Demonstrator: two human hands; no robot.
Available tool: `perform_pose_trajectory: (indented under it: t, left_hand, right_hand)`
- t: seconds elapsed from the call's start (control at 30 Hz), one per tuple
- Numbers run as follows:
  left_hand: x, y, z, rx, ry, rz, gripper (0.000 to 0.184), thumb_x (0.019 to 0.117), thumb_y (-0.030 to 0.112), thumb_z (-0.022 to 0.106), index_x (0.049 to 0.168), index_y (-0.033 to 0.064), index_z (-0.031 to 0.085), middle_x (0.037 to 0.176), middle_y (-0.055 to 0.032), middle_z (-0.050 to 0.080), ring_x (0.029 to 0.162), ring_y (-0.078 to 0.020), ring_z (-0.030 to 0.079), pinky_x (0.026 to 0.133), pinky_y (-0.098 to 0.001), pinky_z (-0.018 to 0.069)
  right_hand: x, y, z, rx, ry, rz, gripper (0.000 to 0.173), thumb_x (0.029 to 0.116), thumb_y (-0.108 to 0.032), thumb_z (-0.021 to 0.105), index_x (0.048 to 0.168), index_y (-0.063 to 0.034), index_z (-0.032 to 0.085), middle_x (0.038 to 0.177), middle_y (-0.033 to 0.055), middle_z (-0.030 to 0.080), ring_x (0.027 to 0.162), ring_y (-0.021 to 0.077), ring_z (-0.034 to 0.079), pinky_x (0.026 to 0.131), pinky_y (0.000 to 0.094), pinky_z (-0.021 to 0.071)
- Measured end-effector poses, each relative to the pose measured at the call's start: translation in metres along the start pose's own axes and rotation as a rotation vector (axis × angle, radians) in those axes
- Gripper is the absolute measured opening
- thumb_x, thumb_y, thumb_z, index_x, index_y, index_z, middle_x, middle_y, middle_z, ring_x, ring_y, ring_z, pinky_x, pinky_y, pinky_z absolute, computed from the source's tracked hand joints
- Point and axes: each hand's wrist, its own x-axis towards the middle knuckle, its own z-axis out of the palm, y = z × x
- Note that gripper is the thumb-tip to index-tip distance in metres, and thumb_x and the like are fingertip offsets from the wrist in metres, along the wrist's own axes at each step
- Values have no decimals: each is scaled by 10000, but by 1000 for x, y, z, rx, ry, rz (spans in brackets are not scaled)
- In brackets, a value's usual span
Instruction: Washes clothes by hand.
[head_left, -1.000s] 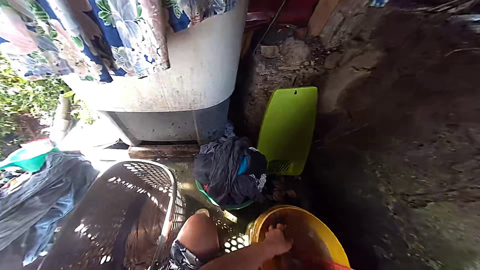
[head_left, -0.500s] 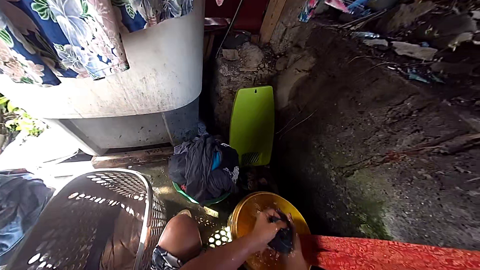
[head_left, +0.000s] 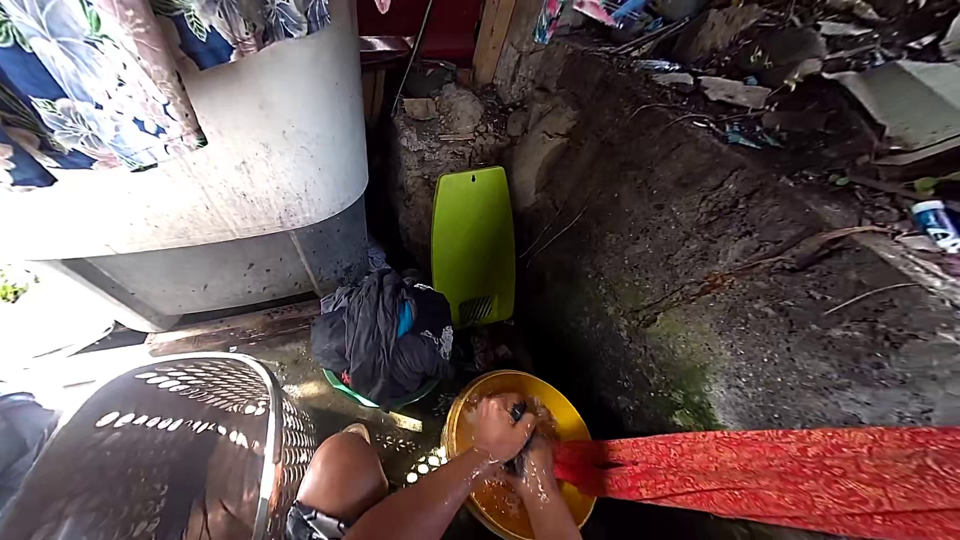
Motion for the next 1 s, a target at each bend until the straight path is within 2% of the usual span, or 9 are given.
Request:
perform_pose_trajectory:
  t: [0.13, 0.23, 0.3, 0.4, 0.53, 0.6, 0.77, 0.93, 1.0]
  left_hand:
    - [-15, 14, -11, 171, -23, 370, 305, 873, 261, 664, 820, -37, 701, 766, -208, 697, 756, -380, 703, 692, -576, 526]
    - [-11, 3, -20, 88, 166, 444, 314, 871, 268, 634, 760, -22, 679, 705, -153, 672, 658, -299, 674, 606, -509, 536]
    - [-5, 7, -49, 194, 71, 91, 379, 971, 328, 566, 969, -27, 698, 857, -195, 699, 821, -350, 697, 740, -572, 549]
    - [6, 13, -97, 384, -260, -297, 548, 1077, 444, 491, 1453, 45, 518, 1327, -263, 629, 1240, -427, 617, 1037, -638, 467]
    - [-7, 24, -115, 384, -336, -1, 689, 959, 188, 713, 1553, 14, 410, 1589, -215, 428, 1489, -354, 390, 1238, -517, 266]
    - [-10, 34, -115, 190, -166, 181, 541, 918, 90, 728, 1400, -72, 546, 1348, -236, 638, 1303, -321, 594, 1152, -477, 425]
    - [-10, 91, -165, 43, 307, 405, 350, 947, -2, 601, 1283, -99, 590, 1105, -199, 718, 1044, -211, 705, 962, -422, 564]
    - [27, 115, -236, 408, 605, 122, 506, 998, 188, 613, 1432, -26, 464, 1118, -290, 685, 1033, -454, 685, 873, -671, 510]
    - [52, 87, -246, 590, 499, -162, 698, 1027, 363, 592, 1590, 68, 304, 1345, -325, 586, 1188, -532, 603, 932, -738, 459]
  right_hand:
    - [-13, -28, -5, 174, -84, 341, 369, 1120, -260, 226, 980, -125, 539, 709, 0, 605, 607, 89, 612, 545, 277, 532]
    - [-14, -53, 2, -347, -180, 134, 290, 1112, -136, 349, 1227, 17, 568, 1015, 107, 637, 917, 151, 633, 821, 327, 542]
    - [-7, -76, 14, -995, -192, -184, 417, 1114, -225, 411, 1191, 109, 648, 1149, 257, 683, 1135, 325, 651, 1009, 470, 487]
    - [-11, -113, 38, -1504, -215, -277, 575, 1132, -373, 285, 1224, 59, 653, 1219, 281, 666, 1226, 410, 619, 1039, 553, 462]
    - [-27, -131, 61, -1309, -372, -449, 514, 1122, -350, 376, 1141, 69, 673, 1066, 270, 688, 1087, 399, 660, 972, 542, 482]
    - [-36, -129, 61, -966, -349, -692, 414, 1079, -305, 499, 1044, 62, 687, 919, 208, 695, 905, 309, 681, 849, 477, 517]
    - [-37, -137, 35, -276, -305, -708, 428, 1056, -203, 459, 1374, 81, 494, 1333, 183, 579, 1103, 173, 670, 815, 322, 618]
    - [9, -87, -20, -785, -249, -408, 375, 1063, -223, 525, 1287, 64, 614, 1330, 276, 586, 1146, 349, 648, 945, 478, 562]
    - [34, -58, -37, -1044, -284, -252, 414, 1047, -249, 566, 1322, 58, 604, 1373, 298, 563, 1237, 404, 595, 1067, 521, 477]
